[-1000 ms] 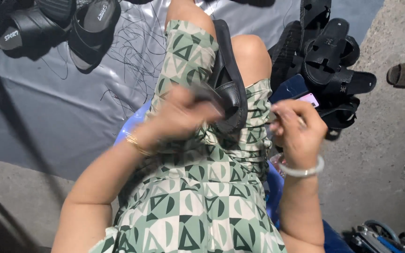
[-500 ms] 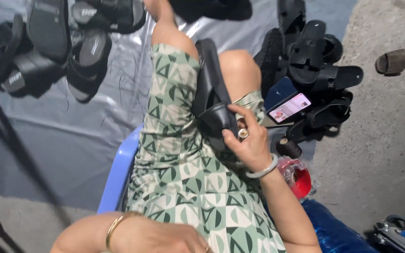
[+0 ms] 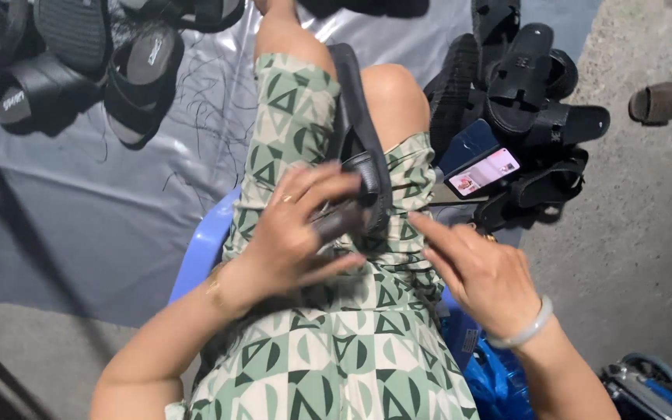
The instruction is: Hand-sewing a black sandal sole to the upper strap using a needle and thread.
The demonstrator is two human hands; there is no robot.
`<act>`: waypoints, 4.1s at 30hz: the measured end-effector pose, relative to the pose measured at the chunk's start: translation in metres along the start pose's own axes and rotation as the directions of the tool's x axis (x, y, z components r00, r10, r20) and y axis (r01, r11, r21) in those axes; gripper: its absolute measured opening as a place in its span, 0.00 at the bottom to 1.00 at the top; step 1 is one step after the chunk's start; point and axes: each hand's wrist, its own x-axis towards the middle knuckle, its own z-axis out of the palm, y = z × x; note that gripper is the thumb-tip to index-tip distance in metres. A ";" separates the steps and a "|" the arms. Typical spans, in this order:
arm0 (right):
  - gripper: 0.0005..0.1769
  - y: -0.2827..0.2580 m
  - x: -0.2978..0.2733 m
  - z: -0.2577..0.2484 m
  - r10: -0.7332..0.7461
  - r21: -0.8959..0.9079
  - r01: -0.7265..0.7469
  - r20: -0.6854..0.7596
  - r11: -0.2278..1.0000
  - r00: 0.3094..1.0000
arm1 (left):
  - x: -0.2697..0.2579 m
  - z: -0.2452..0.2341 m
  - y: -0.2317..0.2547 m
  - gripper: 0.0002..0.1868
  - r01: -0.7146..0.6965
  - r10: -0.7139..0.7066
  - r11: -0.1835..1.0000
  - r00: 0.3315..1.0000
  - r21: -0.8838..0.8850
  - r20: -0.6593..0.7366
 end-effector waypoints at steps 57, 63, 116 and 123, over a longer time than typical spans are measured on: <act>0.22 -0.004 0.005 0.047 -0.096 -0.233 0.042 -0.227 0.972 0.969 | -0.002 0.014 -0.025 0.06 0.583 -0.500 0.648 0.811 -0.490 0.303; 0.30 -0.007 0.005 -0.008 0.151 -0.139 -0.118 0.266 0.983 0.952 | 0.010 0.024 -0.021 0.20 0.273 -0.200 0.892 0.953 -0.360 0.227; 0.10 -0.008 0.010 0.080 0.049 0.875 0.467 -0.476 0.129 0.878 | -0.012 0.007 0.034 0.07 0.554 -0.593 0.786 0.801 0.274 0.080; 0.13 -0.001 0.004 0.100 -0.053 0.901 0.433 -0.433 -0.007 0.900 | -0.011 0.013 0.032 0.06 0.615 -0.729 0.659 0.663 0.433 0.170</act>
